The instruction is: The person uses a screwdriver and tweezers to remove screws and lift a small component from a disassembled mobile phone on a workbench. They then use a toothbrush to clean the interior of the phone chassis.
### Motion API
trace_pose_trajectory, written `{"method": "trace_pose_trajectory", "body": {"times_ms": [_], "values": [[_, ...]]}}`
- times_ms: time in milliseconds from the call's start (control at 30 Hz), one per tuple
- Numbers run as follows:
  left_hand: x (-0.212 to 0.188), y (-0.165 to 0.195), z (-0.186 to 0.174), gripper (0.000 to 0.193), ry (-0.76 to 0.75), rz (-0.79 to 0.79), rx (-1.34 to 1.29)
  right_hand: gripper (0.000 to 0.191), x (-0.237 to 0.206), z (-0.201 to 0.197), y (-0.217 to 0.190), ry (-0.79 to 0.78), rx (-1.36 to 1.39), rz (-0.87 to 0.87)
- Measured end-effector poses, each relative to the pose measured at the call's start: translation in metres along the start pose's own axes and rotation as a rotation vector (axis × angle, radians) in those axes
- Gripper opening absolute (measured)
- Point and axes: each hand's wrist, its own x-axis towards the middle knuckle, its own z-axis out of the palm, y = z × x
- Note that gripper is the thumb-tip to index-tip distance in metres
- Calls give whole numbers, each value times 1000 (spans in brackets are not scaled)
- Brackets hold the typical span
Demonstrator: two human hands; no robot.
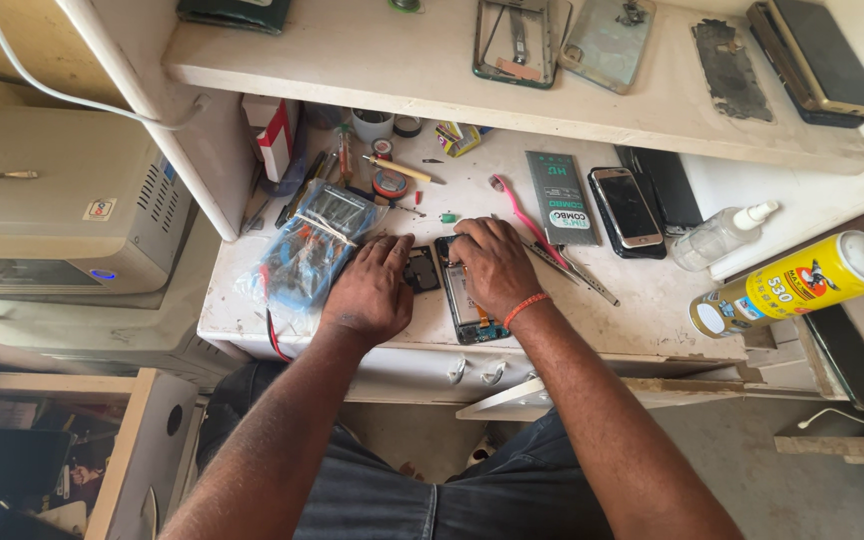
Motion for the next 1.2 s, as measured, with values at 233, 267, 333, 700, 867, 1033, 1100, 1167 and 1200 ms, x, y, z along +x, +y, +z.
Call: {"method": "trace_pose_trajectory", "body": {"times_ms": [233, 267, 333, 700, 867, 1033, 1100, 1167, 1200], "values": [[2, 0, 0, 69, -40, -18, 26, 16, -2, -2, -3, 25, -16, -30], [1, 0, 0, 69, -41, -19, 18, 17, -3, -3, -4, 29, -23, -37], [1, 0, -1, 69, -36, -18, 7, 17, -3, -4, -5, 25, -19, -39], [0, -2, 1, 69, 20, 28, -21, 17, 17, -7, -4, -37, -27, -44], [-1, -2, 1, 68, 22, 18, -26, 19, 18, -6, -4, -108, -61, -7], [1, 0, 0, 67, 22, 19, -15, 24, 9, -8, -5, 42, -4, 14], [0, 0, 0, 67, 21, 18, -13, 27, 5, -9, -7, 64, -6, 45], [0, -1, 0, 67, 14, 10, -6, 31, 3, -8, -8, 76, -23, 69], [0, -1, 0, 67, 10, 6, -3, 33, 3, -8, -9, 72, -34, 74]]}}
